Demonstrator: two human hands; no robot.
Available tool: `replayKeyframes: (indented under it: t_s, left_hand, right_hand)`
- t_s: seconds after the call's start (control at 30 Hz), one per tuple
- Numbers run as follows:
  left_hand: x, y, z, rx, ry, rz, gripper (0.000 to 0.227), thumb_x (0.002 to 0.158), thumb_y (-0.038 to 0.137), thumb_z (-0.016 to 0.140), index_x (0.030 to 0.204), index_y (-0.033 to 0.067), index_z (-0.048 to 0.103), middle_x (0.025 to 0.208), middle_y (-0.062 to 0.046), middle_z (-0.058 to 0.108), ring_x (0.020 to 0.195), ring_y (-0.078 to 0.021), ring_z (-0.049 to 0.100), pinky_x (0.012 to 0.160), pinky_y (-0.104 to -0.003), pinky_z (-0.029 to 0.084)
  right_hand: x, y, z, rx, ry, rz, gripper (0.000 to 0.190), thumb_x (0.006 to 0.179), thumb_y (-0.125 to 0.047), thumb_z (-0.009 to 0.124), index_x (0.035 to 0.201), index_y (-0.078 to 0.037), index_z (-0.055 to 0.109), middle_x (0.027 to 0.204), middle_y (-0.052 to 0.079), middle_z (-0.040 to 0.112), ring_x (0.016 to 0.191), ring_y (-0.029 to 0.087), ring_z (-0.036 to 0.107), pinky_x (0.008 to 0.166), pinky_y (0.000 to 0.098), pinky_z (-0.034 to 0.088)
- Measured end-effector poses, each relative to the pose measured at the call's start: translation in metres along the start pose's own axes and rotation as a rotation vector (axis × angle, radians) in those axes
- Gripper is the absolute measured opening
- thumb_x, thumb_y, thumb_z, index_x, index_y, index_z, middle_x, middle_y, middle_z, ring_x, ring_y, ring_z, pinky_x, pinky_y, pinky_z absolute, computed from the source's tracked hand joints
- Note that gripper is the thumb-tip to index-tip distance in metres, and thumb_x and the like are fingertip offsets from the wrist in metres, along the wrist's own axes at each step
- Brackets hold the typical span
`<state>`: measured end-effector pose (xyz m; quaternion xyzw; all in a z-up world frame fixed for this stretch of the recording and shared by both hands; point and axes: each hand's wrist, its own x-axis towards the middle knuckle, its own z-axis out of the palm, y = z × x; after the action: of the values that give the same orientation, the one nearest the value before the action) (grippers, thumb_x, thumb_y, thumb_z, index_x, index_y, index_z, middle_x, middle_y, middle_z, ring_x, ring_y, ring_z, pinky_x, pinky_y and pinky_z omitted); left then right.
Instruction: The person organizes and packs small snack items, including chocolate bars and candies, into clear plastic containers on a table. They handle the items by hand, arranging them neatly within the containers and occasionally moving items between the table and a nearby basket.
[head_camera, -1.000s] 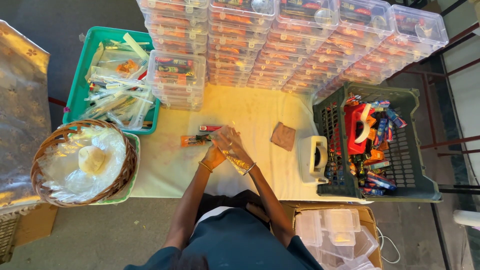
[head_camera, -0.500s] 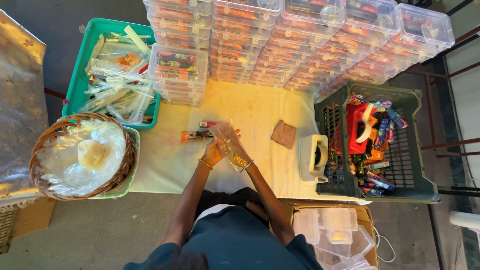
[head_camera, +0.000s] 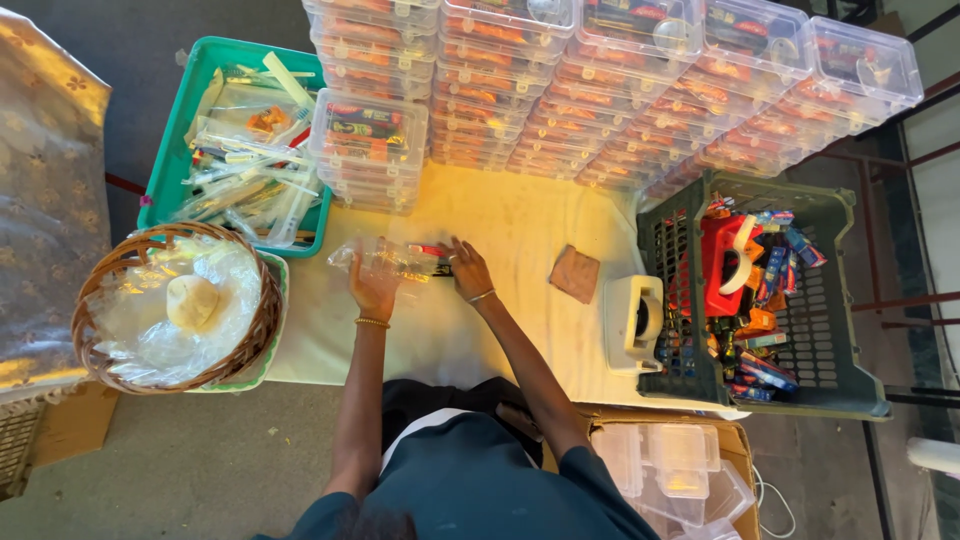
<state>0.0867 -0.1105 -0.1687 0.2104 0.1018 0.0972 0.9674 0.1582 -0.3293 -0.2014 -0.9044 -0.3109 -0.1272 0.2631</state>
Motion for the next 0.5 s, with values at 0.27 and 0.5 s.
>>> replayKeyframes:
  t_s: [0.27, 0.5]
  left_hand:
    - [-0.003, 0.007, -0.023, -0.135, 0.075, 0.025, 0.053, 0.097, 0.054, 0.06, 0.142, 0.0268, 0.052, 0.145, -0.008, 0.057, 0.137, -0.0297, 0.051, 0.111, -0.066, 0.039]
    - [-0.009, -0.004, -0.026, -0.13, 0.097, 0.01, 0.059, 0.094, 0.061, 0.061, 0.137, 0.0215, 0.054, 0.139, -0.01, 0.056, 0.132, -0.0374, 0.053, 0.109, -0.071, 0.038]
  right_hand:
    - [-0.015, 0.024, 0.034, -0.073, -0.201, 0.295, 0.047, 0.077, -0.021, 0.081, 0.119, -0.01, 0.063, 0.123, 0.01, 0.064, 0.111, 0.033, 0.06, 0.088, 0.0472, 0.053]
    - [-0.064, 0.031, 0.002, 0.121, 0.074, 0.317, 0.029, 0.083, -0.001, 0.07, 0.109, -0.005, 0.059, 0.122, 0.01, 0.067, 0.104, 0.035, 0.064, 0.082, 0.047, 0.055]
